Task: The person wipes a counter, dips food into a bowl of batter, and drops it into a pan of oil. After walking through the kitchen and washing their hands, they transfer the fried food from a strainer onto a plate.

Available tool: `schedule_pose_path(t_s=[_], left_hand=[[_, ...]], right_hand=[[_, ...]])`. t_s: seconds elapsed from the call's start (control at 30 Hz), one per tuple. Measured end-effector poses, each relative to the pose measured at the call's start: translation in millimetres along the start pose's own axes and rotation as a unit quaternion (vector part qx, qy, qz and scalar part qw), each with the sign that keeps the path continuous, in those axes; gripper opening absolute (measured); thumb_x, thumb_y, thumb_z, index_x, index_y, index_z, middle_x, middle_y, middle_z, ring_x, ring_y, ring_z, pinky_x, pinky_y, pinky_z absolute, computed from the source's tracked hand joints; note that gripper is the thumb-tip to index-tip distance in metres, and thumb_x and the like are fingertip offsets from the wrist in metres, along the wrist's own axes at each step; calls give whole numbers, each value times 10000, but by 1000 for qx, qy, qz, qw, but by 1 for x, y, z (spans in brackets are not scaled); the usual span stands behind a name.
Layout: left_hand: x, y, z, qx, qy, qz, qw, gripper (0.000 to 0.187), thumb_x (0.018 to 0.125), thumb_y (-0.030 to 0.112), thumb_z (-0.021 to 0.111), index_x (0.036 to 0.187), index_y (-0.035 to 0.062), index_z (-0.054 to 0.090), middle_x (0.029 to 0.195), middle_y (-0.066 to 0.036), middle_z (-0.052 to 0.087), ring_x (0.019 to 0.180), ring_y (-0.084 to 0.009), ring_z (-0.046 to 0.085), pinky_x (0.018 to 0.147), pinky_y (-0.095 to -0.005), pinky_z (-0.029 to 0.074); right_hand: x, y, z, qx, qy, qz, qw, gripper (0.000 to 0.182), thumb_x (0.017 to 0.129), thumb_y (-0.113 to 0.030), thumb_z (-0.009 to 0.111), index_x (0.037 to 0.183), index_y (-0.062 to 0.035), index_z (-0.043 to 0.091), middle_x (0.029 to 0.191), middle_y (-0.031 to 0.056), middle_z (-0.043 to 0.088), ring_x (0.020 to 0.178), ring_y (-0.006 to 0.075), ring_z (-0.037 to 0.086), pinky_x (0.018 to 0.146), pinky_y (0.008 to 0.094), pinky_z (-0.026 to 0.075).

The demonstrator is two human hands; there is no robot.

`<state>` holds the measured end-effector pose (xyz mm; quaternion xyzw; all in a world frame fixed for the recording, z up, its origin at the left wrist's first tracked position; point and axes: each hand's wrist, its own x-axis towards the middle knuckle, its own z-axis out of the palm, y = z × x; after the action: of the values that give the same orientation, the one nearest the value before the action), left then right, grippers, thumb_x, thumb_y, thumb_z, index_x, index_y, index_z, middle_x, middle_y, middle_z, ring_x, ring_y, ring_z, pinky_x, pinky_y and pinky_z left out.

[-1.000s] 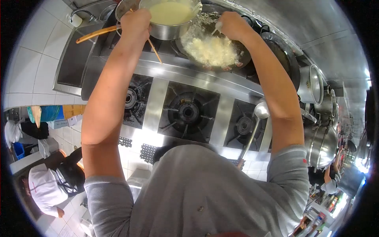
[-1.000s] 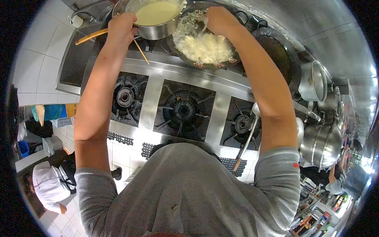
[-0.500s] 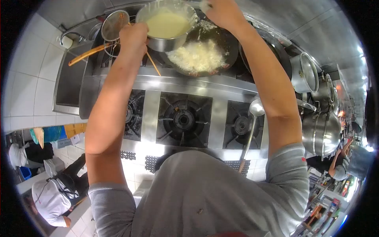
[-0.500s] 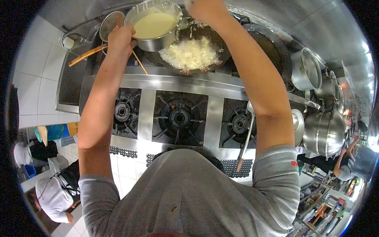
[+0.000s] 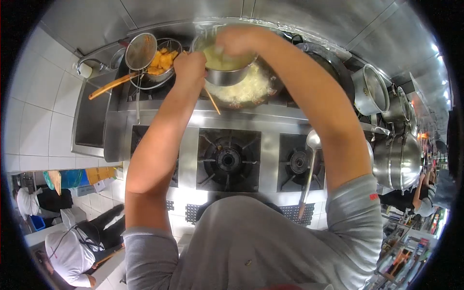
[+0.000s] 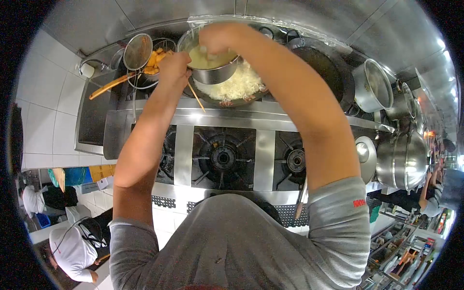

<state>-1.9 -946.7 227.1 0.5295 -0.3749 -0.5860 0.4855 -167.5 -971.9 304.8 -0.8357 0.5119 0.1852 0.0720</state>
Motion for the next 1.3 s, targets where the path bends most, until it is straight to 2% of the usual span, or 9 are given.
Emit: schedule_pose_path(t_s=[0.13,0.2,0.3,0.43,0.6,0.77,0.83,1.13,1.3], left_hand=[[24,-22,0,-46,-27,-3,999,270,750,12,652,1008,-21,579,952,-127,585,805,-240,557,698,-443,426],[22,-22,4,-45,-7,8,999,265,746,13,653,999,-20,581,937,-123,585,795,-238,557,689,-436,427],[19,-18,-1,-18,11,12,1000,255,742,17,653,985,-21,584,926,-123,585,788,-244,564,674,-428,431],[16,-12,-11,-5,42,22,999,233,741,16,638,966,-19,587,924,-126,580,806,-253,567,657,-423,430],[23,-9,-26,-15,23,25,999,242,740,8,626,980,-2,593,952,-121,589,853,-257,563,675,-430,422],[22,-4,-31,-15,47,33,998,273,738,0,625,1010,15,608,979,-122,605,881,-253,576,672,-424,418],[23,-6,-31,-27,71,79,994,374,712,-57,584,1063,-184,561,895,-170,621,667,-204,601,522,-370,453],[29,-23,-18,-35,48,81,995,322,736,-59,562,1038,-158,612,894,-186,642,716,-219,626,546,-376,480],[-1,-18,11,-48,23,72,996,185,756,14,621,939,-16,616,878,-120,606,675,-225,563,559,-390,415]], right_hand=[[-53,13,-27,72,174,-29,982,462,823,-148,702,1280,-80,698,1226,199,699,1147,372,657,989,453,522],[-75,17,-45,26,249,-57,966,219,751,-70,662,925,38,740,906,280,717,890,437,704,805,498,543],[-85,42,-27,-6,344,5,939,225,781,-105,667,943,33,738,930,294,715,936,422,710,828,490,544],[-87,67,34,71,348,20,935,401,821,-158,725,1213,-72,728,1168,210,710,1132,389,655,1000,457,515],[-69,68,97,47,277,84,956,129,807,-62,681,873,10,765,904,227,733,885,429,720,794,478,585],[-40,85,130,71,242,124,960,115,802,-50,672,810,33,752,888,260,716,864,428,720,784,471,590],[-36,91,127,75,235,125,961,112,796,-47,674,806,35,750,886,266,715,866,425,721,785,473,591],[-77,58,24,53,463,135,874,174,817,-119,644,888,-37,781,915,249,722,908,430,711,848,486,576],[-70,18,-18,196,425,104,878,265,753,-143,677,956,-5,778,869,252,718,815,448,694,785,465,561]])
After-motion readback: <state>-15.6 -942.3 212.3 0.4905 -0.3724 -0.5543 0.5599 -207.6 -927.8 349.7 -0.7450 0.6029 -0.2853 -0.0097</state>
